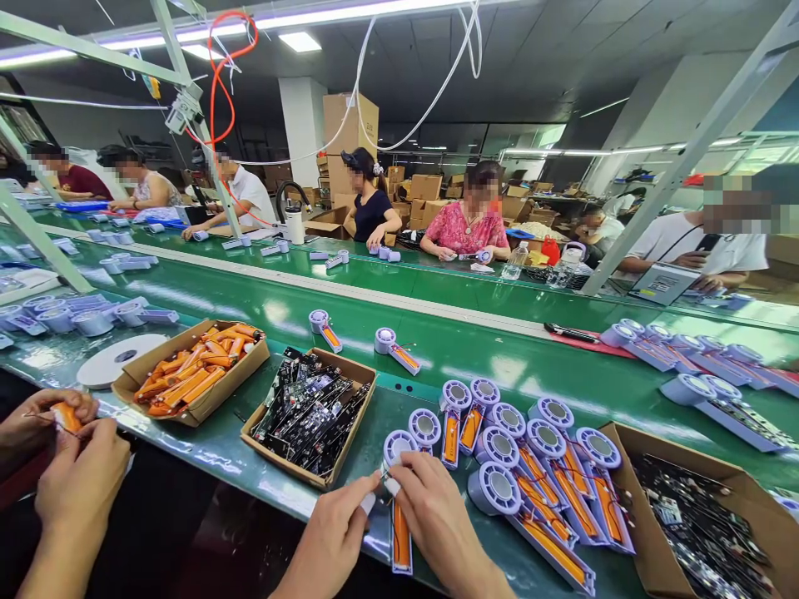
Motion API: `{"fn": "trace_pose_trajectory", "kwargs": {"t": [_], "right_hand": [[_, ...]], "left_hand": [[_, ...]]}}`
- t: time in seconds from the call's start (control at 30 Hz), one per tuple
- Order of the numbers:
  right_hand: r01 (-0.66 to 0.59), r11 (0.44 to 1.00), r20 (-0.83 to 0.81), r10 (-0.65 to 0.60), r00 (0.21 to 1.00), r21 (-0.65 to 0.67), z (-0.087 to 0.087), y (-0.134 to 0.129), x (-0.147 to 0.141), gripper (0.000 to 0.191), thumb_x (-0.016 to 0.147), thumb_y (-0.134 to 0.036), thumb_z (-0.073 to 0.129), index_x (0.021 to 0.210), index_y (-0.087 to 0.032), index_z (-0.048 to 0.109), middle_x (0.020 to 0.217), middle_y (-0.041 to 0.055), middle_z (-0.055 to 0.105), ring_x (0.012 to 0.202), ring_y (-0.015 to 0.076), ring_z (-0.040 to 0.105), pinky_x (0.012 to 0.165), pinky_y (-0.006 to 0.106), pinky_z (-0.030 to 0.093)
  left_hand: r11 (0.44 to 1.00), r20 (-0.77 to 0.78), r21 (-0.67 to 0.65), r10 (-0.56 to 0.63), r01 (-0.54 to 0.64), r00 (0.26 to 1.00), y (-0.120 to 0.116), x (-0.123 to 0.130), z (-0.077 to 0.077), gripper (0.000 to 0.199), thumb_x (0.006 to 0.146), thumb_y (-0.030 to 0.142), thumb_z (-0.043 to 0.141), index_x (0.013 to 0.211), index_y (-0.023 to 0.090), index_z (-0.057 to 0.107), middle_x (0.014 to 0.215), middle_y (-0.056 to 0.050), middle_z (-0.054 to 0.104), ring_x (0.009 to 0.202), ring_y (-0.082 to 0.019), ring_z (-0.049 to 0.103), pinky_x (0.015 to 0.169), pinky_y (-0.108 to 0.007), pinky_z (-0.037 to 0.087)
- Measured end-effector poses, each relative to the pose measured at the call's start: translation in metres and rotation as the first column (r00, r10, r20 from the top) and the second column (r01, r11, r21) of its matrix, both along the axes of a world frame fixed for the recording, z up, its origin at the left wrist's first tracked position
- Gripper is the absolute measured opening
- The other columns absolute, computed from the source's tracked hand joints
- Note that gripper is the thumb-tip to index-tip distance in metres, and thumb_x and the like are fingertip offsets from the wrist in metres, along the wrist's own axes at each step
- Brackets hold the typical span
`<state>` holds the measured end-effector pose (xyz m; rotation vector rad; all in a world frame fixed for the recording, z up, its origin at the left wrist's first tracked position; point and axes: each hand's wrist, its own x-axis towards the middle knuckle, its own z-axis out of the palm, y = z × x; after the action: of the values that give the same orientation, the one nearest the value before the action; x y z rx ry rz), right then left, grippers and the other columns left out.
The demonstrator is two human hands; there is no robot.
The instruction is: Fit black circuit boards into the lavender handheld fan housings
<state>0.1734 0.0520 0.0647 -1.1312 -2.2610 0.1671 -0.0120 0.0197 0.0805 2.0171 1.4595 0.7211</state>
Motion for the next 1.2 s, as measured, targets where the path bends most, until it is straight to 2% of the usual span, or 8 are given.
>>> {"fn": "trace_pose_trajectory", "kwargs": {"t": [0.2, 0.4, 0.53, 0.67, 0.9, 1.03, 1.13, 1.2], "right_hand": [[-0.169, 0.953, -0.112, 0.145, 0.983, -0.250, 0.027, 0.006, 0.010, 0.024, 0.091, -0.005, 0.051, 0.102, -0.024, 0.062, 0.106, 0.0028, 0.059, 0.097, 0.0194, 0.054, 0.086, 0.034, 0.047], [-0.163, 0.962, -0.159, 0.130, 0.979, -0.219, 0.021, 0.005, 0.004, 0.022, 0.091, -0.004, 0.049, 0.095, -0.021, 0.062, 0.103, 0.0045, 0.061, 0.092, 0.0214, 0.053, 0.082, 0.038, 0.046], [-0.117, 0.963, -0.172, 0.075, 0.982, -0.244, 0.016, 0.001, 0.001, 0.023, 0.089, -0.005, 0.051, 0.097, -0.023, 0.064, 0.105, 0.0054, 0.059, 0.096, 0.0227, 0.053, 0.084, 0.038, 0.047], [-0.088, 0.965, -0.190, 0.041, 0.981, -0.246, 0.020, -0.012, 0.007, 0.040, 0.087, -0.007, 0.053, 0.122, -0.025, 0.056, 0.121, 0.0094, 0.052, 0.110, 0.0248, 0.052, 0.093, 0.040, 0.048], [-0.066, 0.985, 0.010, 0.069, 0.998, -0.158, 0.005, -0.032, -0.004, 0.045, 0.076, 0.002, 0.052, 0.112, -0.023, 0.060, 0.102, 0.0088, 0.059, 0.086, 0.0248, 0.058, 0.074, 0.037, 0.053], [-0.062, 0.971, -0.245, 0.003, 0.970, -0.231, -0.012, -0.032, -0.012, 0.036, 0.085, -0.001, 0.048, 0.105, -0.024, 0.065, 0.099, 0.0066, 0.060, 0.087, 0.0208, 0.059, 0.075, 0.031, 0.051], [-0.113, 0.931, -0.525, -0.093, 0.846, -0.346, -0.014, -0.030, -0.012, 0.025, 0.092, -0.010, 0.048, 0.101, -0.024, 0.067, 0.097, 0.0050, 0.063, 0.088, 0.0177, 0.061, 0.078, 0.026, 0.049], [-0.144, 0.897, -0.607, -0.157, 0.779, -0.417, -0.011, -0.027, -0.010, 0.019, 0.093, -0.016, 0.052, 0.097, -0.024, 0.069, 0.092, 0.0037, 0.065, 0.084, 0.0172, 0.062, 0.074, 0.025, 0.048]], "left_hand": [[0.995, 0.052, -0.097, 0.013, -0.007, 0.999, 0.004, -0.003, 0.000, 0.040, 0.093, 0.019, 0.041, 0.124, 0.028, 0.064, 0.106, -0.002, 0.075, 0.077, -0.016, 0.069, 0.084, -0.028, 0.051], [0.993, 0.063, -0.114, 0.005, 0.003, 0.998, 0.006, -0.004, -0.002, 0.041, 0.093, 0.019, 0.040, 0.124, 0.028, 0.064, 0.082, 0.001, 0.075, 0.075, -0.017, 0.068, 0.078, -0.026, 0.050], [0.992, 0.120, -0.123, 0.050, -0.035, 0.991, 0.000, -0.007, -0.002, 0.036, 0.093, 0.022, 0.043, 0.120, 0.027, 0.066, 0.096, -0.002, 0.075, 0.075, -0.017, 0.068, 0.081, -0.027, 0.051], [0.981, 0.167, -0.173, 0.119, -0.090, 0.979, -0.010, -0.008, -0.005, 0.039, 0.093, 0.023, 0.045, 0.129, 0.029, 0.058, 0.107, -0.002, 0.074, 0.076, -0.016, 0.069, 0.081, -0.027, 0.052], [0.974, 0.139, -0.117, 0.208, -0.192, 0.968, -0.020, -0.006, -0.006, 0.046, 0.086, 0.017, 0.048, 0.128, 0.031, 0.061, 0.103, -0.002, 0.077, 0.079, -0.017, 0.071, 0.078, -0.026, 0.056], [0.975, 0.006, -0.168, 0.149, -0.146, 0.989, -0.019, -0.005, -0.006, 0.055, 0.086, 0.010, 0.040, 0.137, 0.027, 0.052, 0.109, -0.004, 0.075, 0.088, -0.018, 0.072, 0.084, -0.029, 0.056], [0.984, -0.083, -0.166, 0.045, -0.058, 0.996, -0.018, -0.003, -0.004, 0.064, 0.082, 0.002, 0.036, 0.141, 0.025, 0.047, 0.132, -0.007, 0.064, 0.118, -0.019, 0.062, 0.101, -0.033, 0.048], [0.984, -0.185, -0.179, -0.020, -0.013, 0.983, -0.016, -0.002, 0.001, 0.066, 0.082, 0.000, 0.033, 0.141, 0.027, 0.046, 0.131, -0.009, 0.063, 0.117, -0.021, 0.062, 0.099, -0.036, 0.049]]}}
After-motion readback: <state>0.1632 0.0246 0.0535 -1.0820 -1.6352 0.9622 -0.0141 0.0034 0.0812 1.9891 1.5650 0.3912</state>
